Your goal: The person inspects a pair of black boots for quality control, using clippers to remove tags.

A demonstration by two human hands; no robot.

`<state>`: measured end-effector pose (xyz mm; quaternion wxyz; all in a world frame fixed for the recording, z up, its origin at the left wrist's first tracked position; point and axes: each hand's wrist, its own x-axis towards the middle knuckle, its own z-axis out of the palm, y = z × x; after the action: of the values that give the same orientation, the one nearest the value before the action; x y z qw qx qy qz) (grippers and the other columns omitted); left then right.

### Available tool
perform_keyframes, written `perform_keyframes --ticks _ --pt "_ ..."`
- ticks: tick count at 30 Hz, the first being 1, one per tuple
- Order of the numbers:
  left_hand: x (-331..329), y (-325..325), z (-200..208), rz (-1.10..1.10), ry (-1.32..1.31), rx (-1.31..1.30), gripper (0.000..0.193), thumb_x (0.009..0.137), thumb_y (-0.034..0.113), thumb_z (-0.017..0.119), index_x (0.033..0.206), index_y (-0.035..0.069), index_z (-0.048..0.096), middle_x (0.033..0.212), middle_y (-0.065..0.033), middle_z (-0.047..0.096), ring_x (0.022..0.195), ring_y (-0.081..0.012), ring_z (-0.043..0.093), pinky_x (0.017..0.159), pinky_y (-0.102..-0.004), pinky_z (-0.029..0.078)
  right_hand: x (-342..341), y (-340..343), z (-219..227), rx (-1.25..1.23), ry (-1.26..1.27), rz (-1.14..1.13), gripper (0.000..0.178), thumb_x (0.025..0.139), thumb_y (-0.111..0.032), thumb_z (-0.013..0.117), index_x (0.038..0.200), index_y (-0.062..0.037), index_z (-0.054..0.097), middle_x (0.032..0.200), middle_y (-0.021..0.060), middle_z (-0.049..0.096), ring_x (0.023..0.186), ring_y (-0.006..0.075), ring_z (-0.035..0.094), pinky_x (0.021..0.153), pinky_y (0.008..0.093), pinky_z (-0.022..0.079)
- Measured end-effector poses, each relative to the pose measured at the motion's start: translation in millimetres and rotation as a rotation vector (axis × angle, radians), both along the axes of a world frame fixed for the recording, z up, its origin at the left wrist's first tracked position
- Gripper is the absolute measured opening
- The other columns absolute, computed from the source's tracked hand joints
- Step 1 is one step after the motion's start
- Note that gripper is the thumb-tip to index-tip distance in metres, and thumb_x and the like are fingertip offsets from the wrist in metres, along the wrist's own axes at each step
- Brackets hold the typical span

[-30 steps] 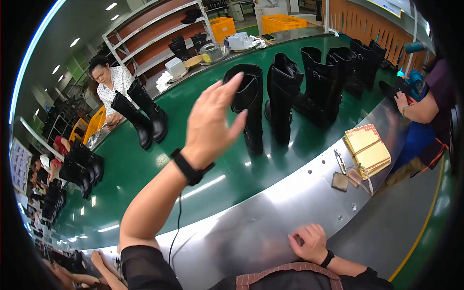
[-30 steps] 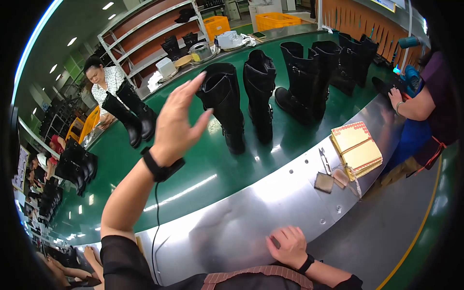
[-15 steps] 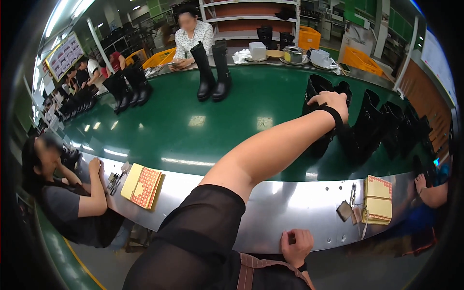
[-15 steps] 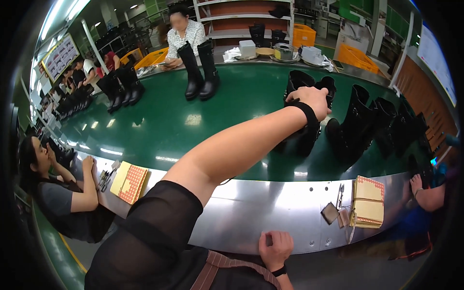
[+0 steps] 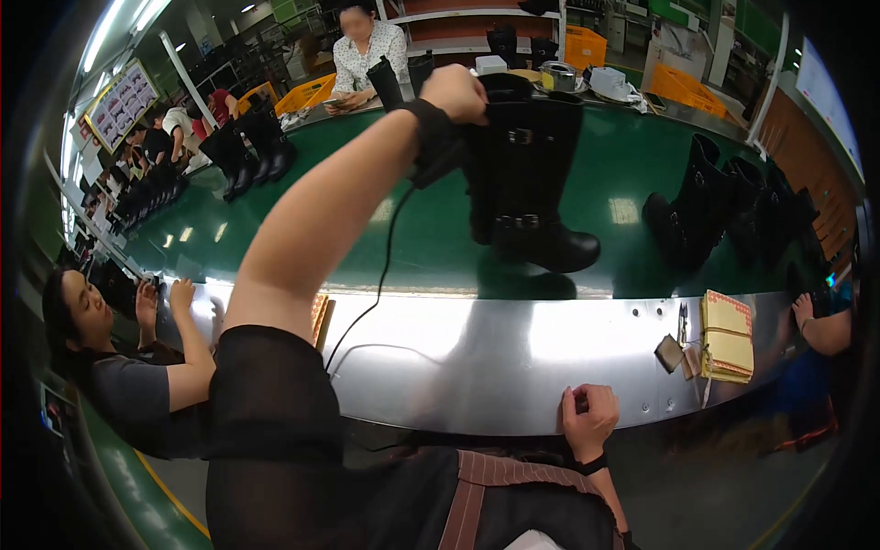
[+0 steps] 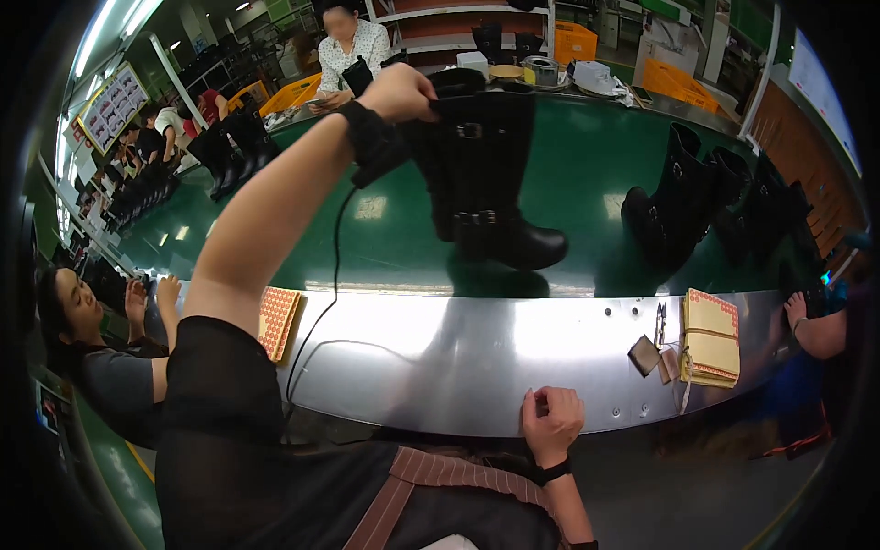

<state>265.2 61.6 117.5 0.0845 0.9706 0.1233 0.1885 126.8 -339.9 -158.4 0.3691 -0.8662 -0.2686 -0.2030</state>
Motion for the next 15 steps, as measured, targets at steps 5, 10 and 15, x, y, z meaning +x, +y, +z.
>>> perform_keyframes --ticks 5,10,15 --pt "-82 74 46 0.196 0.115 0.162 0.034 0.055 0.016 0.081 0.087 0.007 0.073 0.076 -0.01 0.068 0.072 -0.0231 0.065 0.07 -0.0341 0.052 1 2 0 -0.003 -0.001 0.015 0.015 0.071 -0.01 0.07 0.069 -0.0089 0.055 0.061 0.0038 0.054 0.06 0.0234 0.053 0.059 0.0359 0.038" --pt "-131 147 55 0.452 0.121 0.177 0.029 0.057 0.019 0.083 0.082 0.009 0.074 0.077 -0.0084 0.069 0.073 -0.0225 0.067 0.071 -0.0335 0.054 0 2 -2 -0.026 -0.006 0.002 0.016 0.071 -0.01 0.07 0.069 -0.0089 0.055 0.061 0.0043 0.053 0.06 0.0237 0.053 0.059 0.0361 0.038" --pt "-152 197 5 0.597 0.228 0.069 0.027 0.058 0.015 0.084 0.081 0.006 0.072 0.082 -0.0084 0.07 0.081 -0.0207 0.067 0.075 -0.0321 0.053 0 1 0 -0.04 -0.003 -0.016 0.016 0.072 -0.01 0.07 0.068 -0.0093 0.054 0.061 0.0035 0.054 0.06 0.0235 0.053 0.06 0.036 0.038"
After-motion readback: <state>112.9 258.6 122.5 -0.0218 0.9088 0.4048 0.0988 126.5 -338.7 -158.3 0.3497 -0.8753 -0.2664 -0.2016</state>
